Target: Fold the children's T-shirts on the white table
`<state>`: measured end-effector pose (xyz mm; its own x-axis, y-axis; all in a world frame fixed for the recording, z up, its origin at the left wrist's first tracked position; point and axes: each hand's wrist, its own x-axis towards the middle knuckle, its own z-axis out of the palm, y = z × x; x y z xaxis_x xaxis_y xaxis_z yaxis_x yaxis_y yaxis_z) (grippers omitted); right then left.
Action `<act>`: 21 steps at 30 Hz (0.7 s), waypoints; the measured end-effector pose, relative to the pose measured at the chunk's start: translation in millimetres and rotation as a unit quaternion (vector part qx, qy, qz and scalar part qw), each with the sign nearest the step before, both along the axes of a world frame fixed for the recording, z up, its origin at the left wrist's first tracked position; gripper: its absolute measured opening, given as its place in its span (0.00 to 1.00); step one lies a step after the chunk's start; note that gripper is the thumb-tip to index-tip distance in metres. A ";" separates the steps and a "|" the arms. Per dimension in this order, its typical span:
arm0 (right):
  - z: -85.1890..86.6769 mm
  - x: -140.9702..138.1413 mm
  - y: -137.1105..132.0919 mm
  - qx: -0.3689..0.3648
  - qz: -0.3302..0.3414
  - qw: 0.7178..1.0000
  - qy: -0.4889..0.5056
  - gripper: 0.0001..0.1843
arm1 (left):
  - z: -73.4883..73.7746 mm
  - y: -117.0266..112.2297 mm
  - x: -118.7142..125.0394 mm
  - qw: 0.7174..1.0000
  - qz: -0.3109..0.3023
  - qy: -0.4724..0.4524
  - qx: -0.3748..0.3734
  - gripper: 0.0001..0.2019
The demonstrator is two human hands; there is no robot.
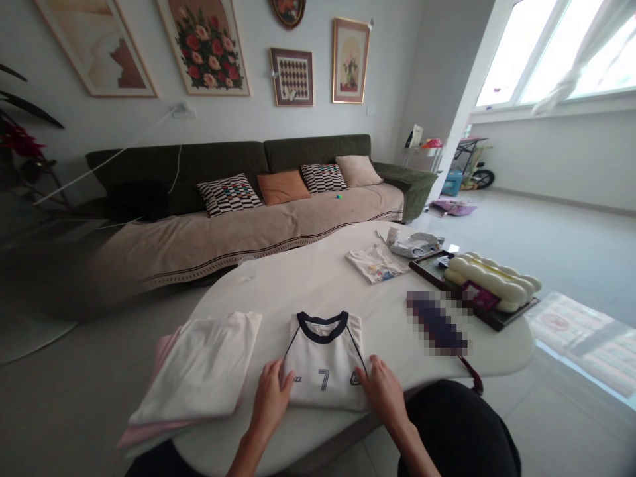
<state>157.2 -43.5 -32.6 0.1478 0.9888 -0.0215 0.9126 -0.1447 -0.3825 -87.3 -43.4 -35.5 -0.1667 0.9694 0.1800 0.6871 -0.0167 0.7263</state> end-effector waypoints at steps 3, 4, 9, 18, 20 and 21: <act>2.6 -10.9 0.6 -0.027 -0.008 0.999 0.027 0.13 | -6.9 6.7 -0.4 0.999 -0.003 -0.030 -0.043 0.24; 3.5 -12.9 2.6 -0.035 -0.015 0.998 0.047 0.13 | -6.5 8.1 1.6 0.997 -0.001 -0.052 -0.059 0.25; 3.0 -8.1 15.8 -0.060 -0.048 0.983 0.166 0.07 | 11.7 9.7 8.2 0.952 -0.043 -0.257 -0.161 0.28; -1.5 19.5 23.8 -0.075 -0.036 0.953 0.293 0.04 | 22.1 -5.8 13.8 0.835 -0.070 -0.437 -0.327 0.33; -4.2 29.0 21.2 -0.109 -0.044 0.913 0.390 0.11 | 17.8 -10.2 19.6 0.834 -0.087 -0.444 -0.315 0.33; -4.9 33.9 20.1 -0.130 -0.047 0.885 0.444 0.17 | 16.8 -12.7 22.9 0.837 -0.091 -0.445 -0.307 0.32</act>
<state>191.2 -23.4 -37.5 0.0403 0.9178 -0.3951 0.2486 -0.3922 -0.8857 -64.4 -56.1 -18.7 0.1898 0.8579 -0.4775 -0.1035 0.5011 0.8592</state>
